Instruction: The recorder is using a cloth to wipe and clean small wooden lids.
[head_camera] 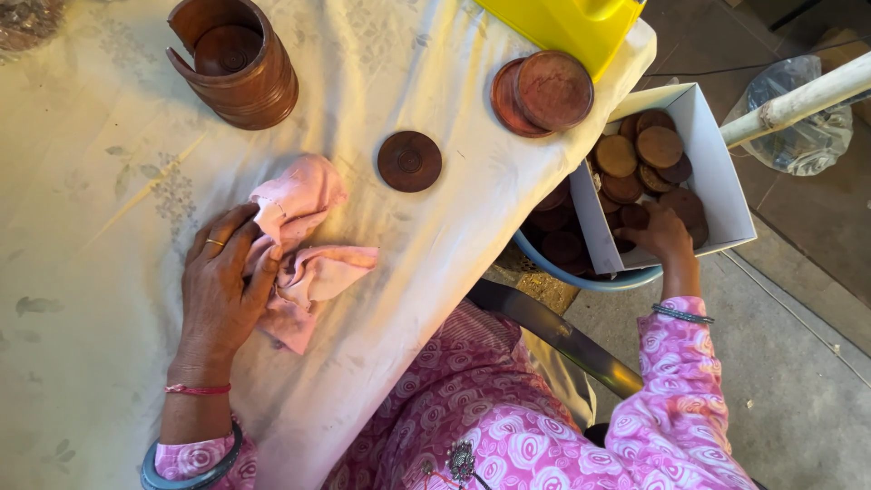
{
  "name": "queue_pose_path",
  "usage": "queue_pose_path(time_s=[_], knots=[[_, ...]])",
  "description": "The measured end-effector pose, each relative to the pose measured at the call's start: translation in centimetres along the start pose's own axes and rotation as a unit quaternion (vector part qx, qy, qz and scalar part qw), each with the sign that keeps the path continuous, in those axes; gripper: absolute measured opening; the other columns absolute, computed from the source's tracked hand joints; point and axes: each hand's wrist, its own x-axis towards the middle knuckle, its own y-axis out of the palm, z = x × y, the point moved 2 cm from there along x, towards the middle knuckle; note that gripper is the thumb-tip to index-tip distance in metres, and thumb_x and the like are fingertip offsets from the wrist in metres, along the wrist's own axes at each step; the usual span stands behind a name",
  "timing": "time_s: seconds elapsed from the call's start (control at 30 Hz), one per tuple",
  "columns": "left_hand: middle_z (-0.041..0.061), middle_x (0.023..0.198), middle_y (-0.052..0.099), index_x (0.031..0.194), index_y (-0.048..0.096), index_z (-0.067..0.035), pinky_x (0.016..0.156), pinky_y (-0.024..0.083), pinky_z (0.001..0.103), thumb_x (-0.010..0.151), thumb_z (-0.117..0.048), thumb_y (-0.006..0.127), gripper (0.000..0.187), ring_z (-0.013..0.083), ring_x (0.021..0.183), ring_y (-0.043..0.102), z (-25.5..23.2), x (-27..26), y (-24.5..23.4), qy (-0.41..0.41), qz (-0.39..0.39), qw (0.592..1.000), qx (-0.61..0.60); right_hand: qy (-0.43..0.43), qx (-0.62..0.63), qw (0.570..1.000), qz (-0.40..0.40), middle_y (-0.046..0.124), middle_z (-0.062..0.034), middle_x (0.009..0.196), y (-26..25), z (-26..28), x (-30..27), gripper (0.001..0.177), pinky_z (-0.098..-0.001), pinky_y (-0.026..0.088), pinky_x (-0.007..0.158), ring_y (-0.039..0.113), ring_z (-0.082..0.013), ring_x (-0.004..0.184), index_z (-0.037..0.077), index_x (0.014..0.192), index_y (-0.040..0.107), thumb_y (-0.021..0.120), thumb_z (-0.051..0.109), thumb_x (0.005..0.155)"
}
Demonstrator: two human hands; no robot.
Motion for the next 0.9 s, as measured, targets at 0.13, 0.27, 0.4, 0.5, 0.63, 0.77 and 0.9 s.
queue_pose_path(time_s=[0.13, 0.27, 0.4, 0.5, 0.63, 0.77, 0.9], knots=[[0.016, 0.140, 0.063, 0.123, 0.068, 0.004, 0.110, 0.044, 0.048, 0.102, -0.023, 0.061, 0.035, 0.0376, 0.131, 0.056, -0.2, 0.1, -0.1, 0.000, -0.005, 1.000, -0.001, -0.016, -0.043, 0.999, 0.007, 0.070, -0.0267, 0.115, 0.3, 0.7, 0.3, 0.077, -0.0532, 0.051, 0.090, 0.064, -0.0454, 0.113, 0.007, 0.126, 0.069, 0.089, 0.045, 0.062], [0.016, 0.140, 0.063, 0.122, 0.067, 0.004, 0.110, 0.045, 0.047, 0.100, -0.020, 0.063, 0.033, 0.0372, 0.131, 0.057, -0.2, 0.1, -0.1, 0.007, -0.012, 1.000, -0.005, 0.075, -0.051, 0.996, -0.027, 0.070, -0.0298, 0.113, -0.2, 0.2, 0.7, 0.051, -0.0571, 0.052, 0.090, 0.065, -0.0494, 0.109, 0.008, 0.125, 0.072, 0.074, 0.042, 0.088], [0.016, 0.139, 0.063, 0.122, 0.067, 0.004, 0.109, 0.047, 0.047, 0.099, -0.017, 0.064, 0.031, 0.0370, 0.129, 0.057, 0.4, -0.1, 0.3, 0.015, -0.018, 1.000, -0.012, 0.034, -0.025, 0.976, -0.216, 0.072, -0.0299, 0.105, -3.6, 1.0, -0.9, 0.035, -0.0563, 0.054, 0.082, 0.069, -0.0493, 0.095, 0.003, 0.119, 0.076, 0.072, 0.032, 0.100], [0.016, 0.138, 0.064, 0.121, 0.068, 0.003, 0.106, 0.047, 0.047, 0.097, -0.018, 0.064, 0.033, 0.0370, 0.126, 0.058, 0.0, 0.0, -0.1, 0.000, -0.011, 1.000, -0.019, -0.019, 0.137, 0.949, -0.282, 0.070, -0.0234, 0.090, -9.5, 7.5, -3.6, 0.030, -0.0386, 0.054, 0.078, 0.067, -0.0306, 0.080, -0.007, 0.103, 0.070, 0.078, 0.022, 0.107], [0.015, 0.139, 0.063, 0.120, 0.068, 0.003, 0.107, 0.046, 0.047, 0.097, -0.019, 0.064, 0.032, 0.0370, 0.128, 0.057, -0.2, 0.0, -0.2, 0.010, -0.013, 1.000, -0.009, -0.203, 0.361, 0.875, -0.250, 0.073, -0.0134, 0.104, -15.5, 20.6, -7.1, 0.018, -0.0242, 0.055, 0.088, 0.065, -0.0091, 0.093, -0.005, 0.117, 0.072, 0.072, 0.010, 0.108], [0.015, 0.140, 0.063, 0.122, 0.067, 0.004, 0.108, 0.046, 0.047, 0.099, -0.020, 0.064, 0.033, 0.0369, 0.129, 0.056, -0.3, 0.0, 0.0, 0.006, -0.010, 1.000, -0.009, -0.387, 0.221, 0.870, -0.210, 0.071, -0.0093, 0.119, -16.9, 31.0, -7.1, 0.019, -0.0336, 0.057, 0.098, 0.068, -0.0225, 0.111, 0.005, 0.122, 0.074, 0.074, 0.012, 0.103], [0.015, 0.141, 0.062, 0.122, 0.067, 0.004, 0.108, 0.046, 0.047, 0.098, -0.020, 0.063, 0.034, 0.0369, 0.129, 0.056, -0.3, -0.1, -0.2, 0.003, -0.010, 1.000, -0.014, -0.510, 0.055, 0.836, -0.196, 0.066, -0.0143, 0.130, -17.9, 36.5, -7.9, 0.035, -0.0418, 0.053, 0.104, 0.062, -0.0297, 0.123, 0.003, 0.126, 0.074, 0.078, 0.018, 0.095]])
